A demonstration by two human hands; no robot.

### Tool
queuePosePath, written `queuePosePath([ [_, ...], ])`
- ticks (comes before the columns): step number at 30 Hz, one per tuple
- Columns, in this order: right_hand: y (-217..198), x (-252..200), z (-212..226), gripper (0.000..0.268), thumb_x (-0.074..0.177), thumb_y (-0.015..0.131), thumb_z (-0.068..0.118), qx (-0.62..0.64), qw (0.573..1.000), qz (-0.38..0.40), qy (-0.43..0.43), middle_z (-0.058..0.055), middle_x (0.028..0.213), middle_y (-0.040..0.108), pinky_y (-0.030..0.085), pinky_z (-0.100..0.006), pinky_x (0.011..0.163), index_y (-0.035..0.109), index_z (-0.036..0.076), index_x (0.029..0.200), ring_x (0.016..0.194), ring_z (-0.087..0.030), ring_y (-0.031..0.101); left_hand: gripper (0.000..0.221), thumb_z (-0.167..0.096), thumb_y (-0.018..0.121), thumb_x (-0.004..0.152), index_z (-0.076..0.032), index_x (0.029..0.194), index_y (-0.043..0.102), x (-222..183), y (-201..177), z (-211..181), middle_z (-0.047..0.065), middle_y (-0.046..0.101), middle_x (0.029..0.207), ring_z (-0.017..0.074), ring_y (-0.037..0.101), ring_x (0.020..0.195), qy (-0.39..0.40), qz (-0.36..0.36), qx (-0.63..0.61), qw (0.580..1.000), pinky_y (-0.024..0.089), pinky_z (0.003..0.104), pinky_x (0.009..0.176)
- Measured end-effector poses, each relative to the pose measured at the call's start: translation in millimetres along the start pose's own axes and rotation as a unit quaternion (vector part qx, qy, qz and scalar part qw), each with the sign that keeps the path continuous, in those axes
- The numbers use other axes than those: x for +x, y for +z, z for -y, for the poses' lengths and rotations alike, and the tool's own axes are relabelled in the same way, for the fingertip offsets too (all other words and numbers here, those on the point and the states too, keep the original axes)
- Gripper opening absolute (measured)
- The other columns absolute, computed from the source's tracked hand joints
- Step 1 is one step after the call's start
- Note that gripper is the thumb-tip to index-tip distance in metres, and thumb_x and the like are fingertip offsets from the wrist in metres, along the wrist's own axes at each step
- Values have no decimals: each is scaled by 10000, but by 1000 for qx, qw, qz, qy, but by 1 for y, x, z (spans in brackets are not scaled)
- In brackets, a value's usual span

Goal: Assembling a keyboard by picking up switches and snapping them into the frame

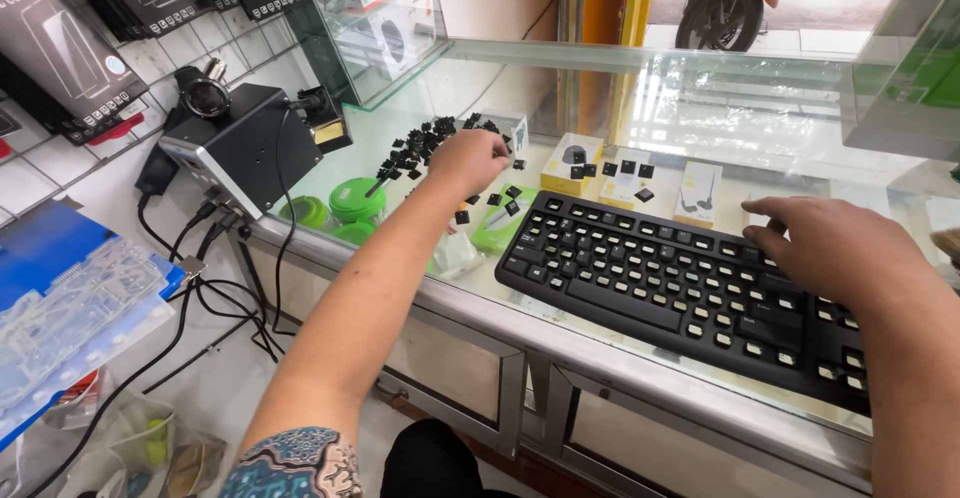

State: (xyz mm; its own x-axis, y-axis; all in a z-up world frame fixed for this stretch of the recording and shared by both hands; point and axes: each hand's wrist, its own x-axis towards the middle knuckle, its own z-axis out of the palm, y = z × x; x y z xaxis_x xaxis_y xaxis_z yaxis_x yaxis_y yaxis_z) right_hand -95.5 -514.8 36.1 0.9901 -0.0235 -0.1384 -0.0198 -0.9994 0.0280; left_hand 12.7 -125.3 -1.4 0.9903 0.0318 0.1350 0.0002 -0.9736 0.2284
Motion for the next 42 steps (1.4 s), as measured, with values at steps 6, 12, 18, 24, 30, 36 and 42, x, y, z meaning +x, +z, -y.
queuePosePath([
  [6,4,4,-4,464,1013,470,520,2,1000,0,-2,71,1462,667,585,-467,1004,567,464,1463,1337,-275,655,469,-537,749,942,-104,767,703,22,17,-23,54,713,804,314,692,760,16,20,103,994,526,448,626],
  [12,-8,-7,3,462,1039,442,447,22,1000,2,-14,89,1518,597,597,-499,968,551,406,1486,1365,-248,607,96,-211,757,867,-131,908,789,21,16,-35,50,800,905,238,737,873,92,-71,-120,986,566,405,770],
  [18,-2,-1,0,439,1026,476,411,37,998,-13,-43,31,1469,631,608,-514,940,604,328,1438,1349,-247,601,290,-222,648,873,-126,1094,809,-80,2,-41,17,793,993,135,675,800,190,-74,-208,957,546,311,776],
  [24,-1,-4,7,434,1027,472,445,22,998,-24,-47,61,1441,651,612,-501,925,598,367,1435,1348,-232,603,245,-66,663,939,-99,1163,759,-109,19,-26,27,702,954,132,547,710,274,-50,-277,919,471,288,710],
  [30,-3,-7,13,443,1030,453,469,22,999,-5,-33,116,1447,642,608,-480,943,573,402,1452,1397,-174,559,228,-145,697,973,-127,1176,798,-121,28,-25,44,650,1019,226,636,986,364,-74,-226,900,507,358,893],
  [36,1,-3,12,456,1029,457,448,39,998,-1,-45,87,1430,665,578,-474,982,583,366,1460,1391,-202,566,385,-154,705,915,-132,1299,706,-124,22,-27,70,685,1121,267,641,1060,376,-115,-165,905,495,422,950],
  [42,0,-7,10,458,1022,473,446,46,998,-8,-51,61,1427,667,583,-479,974,587,357,1457,1347,-231,604,57,-139,690,895,-137,952,690,-127,18,-31,-2,725,1022,231,628,965,369,-124,-171,905,495,393,895],
])
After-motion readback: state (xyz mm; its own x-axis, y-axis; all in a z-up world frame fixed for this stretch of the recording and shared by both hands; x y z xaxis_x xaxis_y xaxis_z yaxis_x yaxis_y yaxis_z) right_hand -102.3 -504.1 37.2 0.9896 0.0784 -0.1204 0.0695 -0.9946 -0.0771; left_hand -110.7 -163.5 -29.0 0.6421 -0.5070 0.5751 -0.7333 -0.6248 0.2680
